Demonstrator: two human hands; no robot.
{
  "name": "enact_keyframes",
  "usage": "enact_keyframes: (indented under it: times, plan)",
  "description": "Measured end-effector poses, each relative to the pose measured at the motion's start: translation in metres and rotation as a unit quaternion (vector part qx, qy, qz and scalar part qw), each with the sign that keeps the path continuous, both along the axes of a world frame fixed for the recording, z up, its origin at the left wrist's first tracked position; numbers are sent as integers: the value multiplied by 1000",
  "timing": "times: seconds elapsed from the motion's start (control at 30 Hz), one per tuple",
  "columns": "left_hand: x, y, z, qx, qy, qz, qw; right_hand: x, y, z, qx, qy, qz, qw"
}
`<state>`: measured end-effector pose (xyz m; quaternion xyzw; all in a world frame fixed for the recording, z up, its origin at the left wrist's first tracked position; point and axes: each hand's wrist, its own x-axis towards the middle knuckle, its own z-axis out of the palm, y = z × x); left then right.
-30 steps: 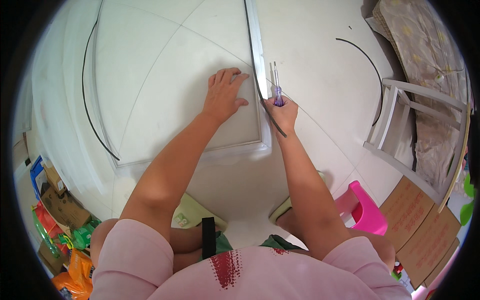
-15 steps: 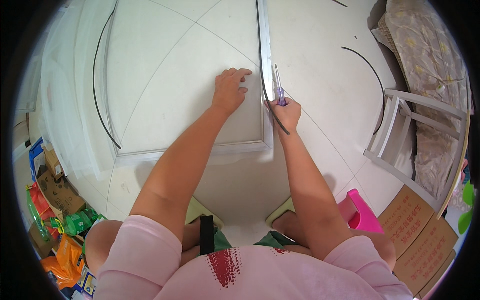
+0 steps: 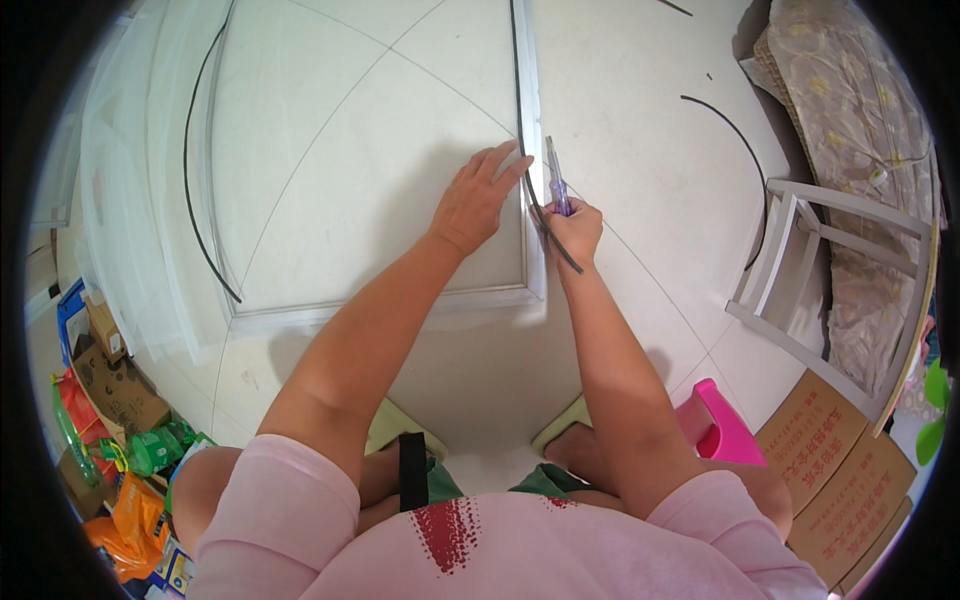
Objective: The person pries and pulls the rubber spline out of the groove of a window screen frame using a screwdriver and their hands.
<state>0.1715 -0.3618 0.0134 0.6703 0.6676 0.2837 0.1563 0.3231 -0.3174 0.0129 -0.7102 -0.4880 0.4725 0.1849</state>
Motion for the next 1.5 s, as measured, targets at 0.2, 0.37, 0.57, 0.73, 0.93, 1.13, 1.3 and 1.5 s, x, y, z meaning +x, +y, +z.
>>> enact_keyframes:
  times: [0.2,0.37,0.57,0.73,0.93,1.13,1.3,1.5]
  plan:
    - [-4,-2,-11,-3,29,-41,999,-3,0,9,-36,-54,6,998]
    - [-1,-4,-11,-1,-4,-9,1000,-12,-3,15,11,-86,20,996]
    - [19,19,9,-122,-277,250,920,-9,-2,-2,61,-108,45,991]
    - [19,40,20,-318,-162,268,895,-8,-2,7,8,-39,14,999]
    - [19,44,15,-326,-146,261,897,-8,4,9,-24,-19,23,999]
    - [21,39,10,-284,-109,266,915,-33,32,19,-10,179,-43,983]
    - [22,40,9,-296,-134,271,906,-44,48,2,15,100,8,995]
    - [17,34,2,-273,-135,245,921,-50,44,-6,28,42,-11,999]
